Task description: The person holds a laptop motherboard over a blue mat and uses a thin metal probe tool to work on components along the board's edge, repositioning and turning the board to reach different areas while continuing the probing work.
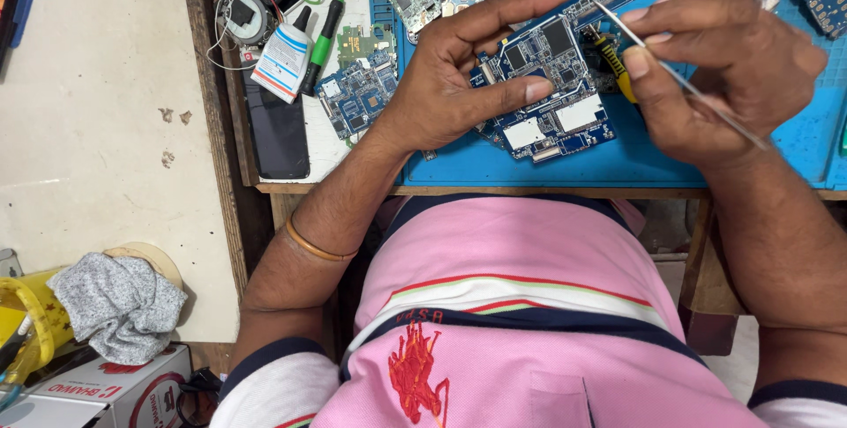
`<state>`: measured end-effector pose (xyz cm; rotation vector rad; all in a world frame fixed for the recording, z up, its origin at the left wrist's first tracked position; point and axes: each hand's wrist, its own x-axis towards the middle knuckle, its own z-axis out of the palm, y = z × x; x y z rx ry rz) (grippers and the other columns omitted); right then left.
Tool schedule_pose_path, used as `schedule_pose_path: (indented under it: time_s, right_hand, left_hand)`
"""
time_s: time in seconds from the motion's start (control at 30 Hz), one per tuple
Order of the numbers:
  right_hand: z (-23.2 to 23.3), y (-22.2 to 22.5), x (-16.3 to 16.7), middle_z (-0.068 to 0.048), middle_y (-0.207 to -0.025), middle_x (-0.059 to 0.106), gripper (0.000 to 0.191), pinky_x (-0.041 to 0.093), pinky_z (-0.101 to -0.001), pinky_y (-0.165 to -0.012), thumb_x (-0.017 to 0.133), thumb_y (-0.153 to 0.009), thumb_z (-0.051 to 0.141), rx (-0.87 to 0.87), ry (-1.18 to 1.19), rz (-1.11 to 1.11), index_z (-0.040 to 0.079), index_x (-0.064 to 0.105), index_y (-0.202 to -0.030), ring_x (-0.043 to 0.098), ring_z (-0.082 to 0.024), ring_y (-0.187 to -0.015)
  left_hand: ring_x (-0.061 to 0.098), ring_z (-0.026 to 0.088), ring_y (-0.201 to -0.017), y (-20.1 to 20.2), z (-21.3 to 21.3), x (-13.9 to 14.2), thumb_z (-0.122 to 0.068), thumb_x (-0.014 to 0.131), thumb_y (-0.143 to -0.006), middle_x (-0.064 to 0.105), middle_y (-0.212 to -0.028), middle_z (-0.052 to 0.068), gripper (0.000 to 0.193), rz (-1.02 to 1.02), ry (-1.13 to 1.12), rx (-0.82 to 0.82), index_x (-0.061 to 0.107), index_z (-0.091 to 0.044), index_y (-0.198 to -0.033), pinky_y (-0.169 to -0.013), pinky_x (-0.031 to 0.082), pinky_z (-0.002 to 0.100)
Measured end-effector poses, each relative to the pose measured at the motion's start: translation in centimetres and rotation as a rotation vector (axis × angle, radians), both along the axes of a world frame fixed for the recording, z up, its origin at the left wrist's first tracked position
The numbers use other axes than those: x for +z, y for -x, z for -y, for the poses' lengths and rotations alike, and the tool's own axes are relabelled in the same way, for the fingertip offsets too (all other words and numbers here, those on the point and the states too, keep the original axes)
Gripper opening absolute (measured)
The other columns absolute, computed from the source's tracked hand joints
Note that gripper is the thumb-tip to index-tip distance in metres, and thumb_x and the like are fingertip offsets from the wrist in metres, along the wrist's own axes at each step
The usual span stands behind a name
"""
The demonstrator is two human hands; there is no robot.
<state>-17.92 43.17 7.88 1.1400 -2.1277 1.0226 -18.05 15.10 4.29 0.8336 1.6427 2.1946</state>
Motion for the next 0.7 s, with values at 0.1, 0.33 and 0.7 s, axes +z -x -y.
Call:
schedule_pose_path:
  time_s: [0.1, 0.33, 0.7]
  right_hand:
    - [0.06, 0.1, 0.29, -0.023, -0.108, 0.074, 0.015, 0.061, -0.0354, -0.081, 0.078, -0.101, -0.008, 0.002, -0.015, 0.001, -0.005, 0.063, -0.102, 0.076, -0.033, -0.097]
    - [0.4, -0.05, 0.55, -0.021, -0.102, 0.075, 0.018, 0.06, -0.0381, -0.08, 0.081, -0.099, -0.004, -0.025, -0.041, -0.084, -0.004, 0.063, -0.096, 0.075, -0.033, -0.092]
    - [-0.3, -0.05, 0.06, -0.024, -0.109, 0.075, 0.015, 0.061, -0.0401, -0.091, 0.077, -0.098, -0.005, -0.029, 0.031, -0.001, -0.005, 0.063, -0.103, 0.075, -0.034, -0.099]
  left_hand:
    - [0.064, 0.01, -0.126, -0.04, -0.01, -0.05, -0.007, 0.085, -0.107, 0.067, -0.14, 0.004, 0.055, -0.02, 0.004, 0.004, 0.053, -0.01, -0.152, -0.117, 0.059, 0.027]
    - [0.063, 0.01, -0.126, -0.09, 0.04, -0.05, -0.006, 0.085, -0.107, 0.067, -0.142, 0.004, 0.055, -0.008, -0.003, 0.004, 0.053, -0.01, -0.152, -0.117, 0.058, 0.026]
    - [0.066, 0.01, -0.126, 0.11, 0.03, 0.0, -0.003, 0.085, -0.105, 0.068, -0.137, 0.005, 0.054, -0.02, 0.004, 0.014, 0.054, -0.008, -0.149, -0.115, 0.059, 0.027]
